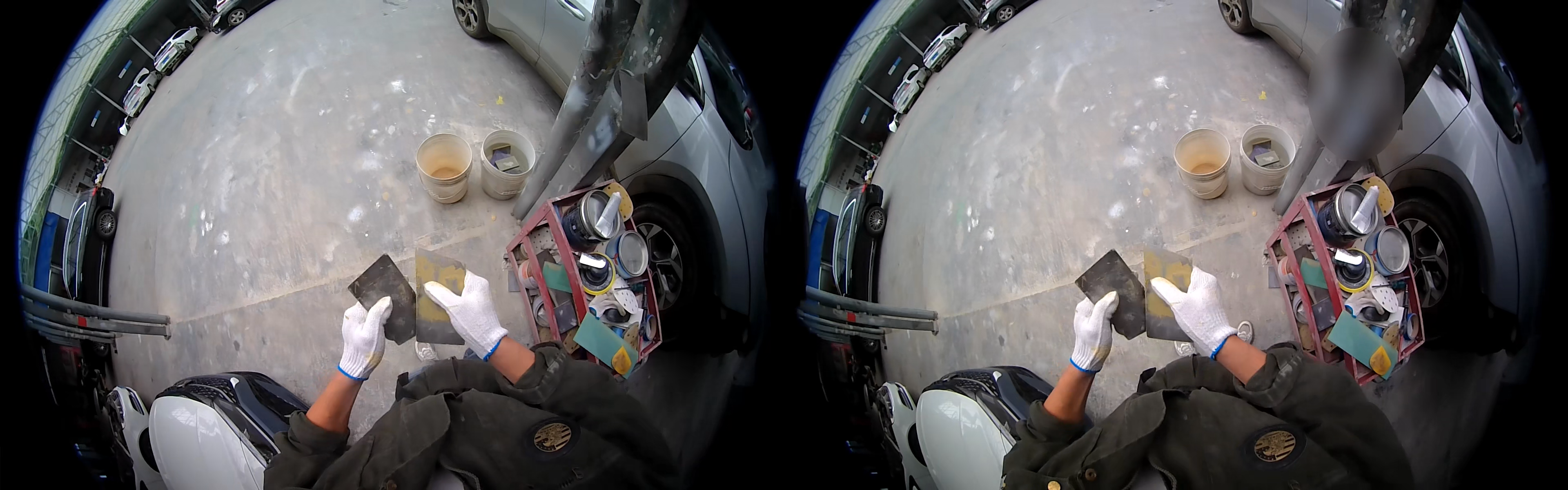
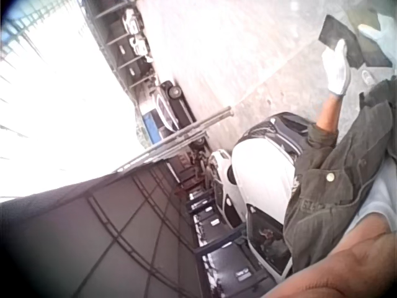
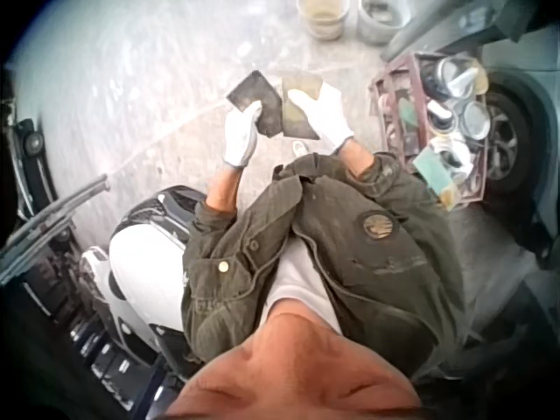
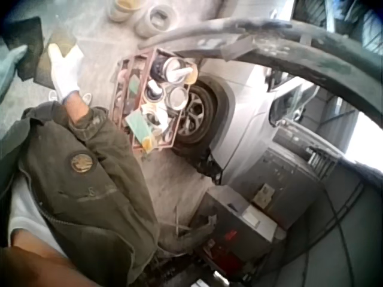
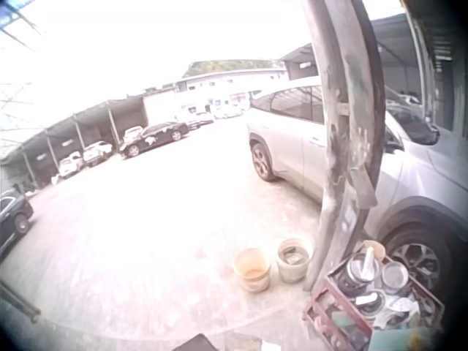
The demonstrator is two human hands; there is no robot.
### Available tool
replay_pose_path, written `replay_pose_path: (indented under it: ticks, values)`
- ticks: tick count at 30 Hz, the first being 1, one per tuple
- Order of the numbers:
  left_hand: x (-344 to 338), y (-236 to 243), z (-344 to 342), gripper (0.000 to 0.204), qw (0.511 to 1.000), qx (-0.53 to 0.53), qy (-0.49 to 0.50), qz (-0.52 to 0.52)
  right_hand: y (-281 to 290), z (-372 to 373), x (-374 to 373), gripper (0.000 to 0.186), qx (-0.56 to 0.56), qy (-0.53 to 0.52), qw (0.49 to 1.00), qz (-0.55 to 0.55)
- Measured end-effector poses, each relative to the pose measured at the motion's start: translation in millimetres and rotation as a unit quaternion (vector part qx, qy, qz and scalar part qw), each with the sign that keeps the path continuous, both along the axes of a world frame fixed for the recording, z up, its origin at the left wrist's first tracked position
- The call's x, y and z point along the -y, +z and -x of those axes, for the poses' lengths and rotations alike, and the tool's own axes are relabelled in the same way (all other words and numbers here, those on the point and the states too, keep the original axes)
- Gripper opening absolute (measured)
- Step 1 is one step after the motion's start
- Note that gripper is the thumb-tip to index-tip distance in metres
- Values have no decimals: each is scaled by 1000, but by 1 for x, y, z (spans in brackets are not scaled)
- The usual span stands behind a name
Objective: The person uses a pneumatic orbital sander to smooth the surface of a silver car's front bumper and fender. They then use an air hose to blow dust off the bumper and a detached car door. Finally, they put on gloves and use a sanding block to manually sand a small metal piece.
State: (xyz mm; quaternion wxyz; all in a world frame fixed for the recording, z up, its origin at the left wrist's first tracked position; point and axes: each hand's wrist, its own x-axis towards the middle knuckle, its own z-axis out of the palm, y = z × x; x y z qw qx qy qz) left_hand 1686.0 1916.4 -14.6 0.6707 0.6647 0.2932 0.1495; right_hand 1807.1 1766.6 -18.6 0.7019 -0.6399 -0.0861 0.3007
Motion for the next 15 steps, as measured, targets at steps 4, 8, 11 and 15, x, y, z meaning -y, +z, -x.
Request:
replay_pose_path:
  ticks: [4, 8, 11, 15]
  values:
    - [5, -37, 5, 26, 987, 75, 87, 113, -13, 1, -4, 29, -35, 25, 998, -43]
    - [-12, 13, 12, 47, 963, 90, -81, 240, 4, -31, 6, 36, 207, 111, 970, 60]
    - [-35, 28, 13, 53, 954, -21, -187, 235, 26, -45, 7, 38, 273, 216, 934, 83]
    - [-20, 25, 0, 46, 975, -72, -126, 170, 23, -37, -12, 40, 362, 107, 924, 56]
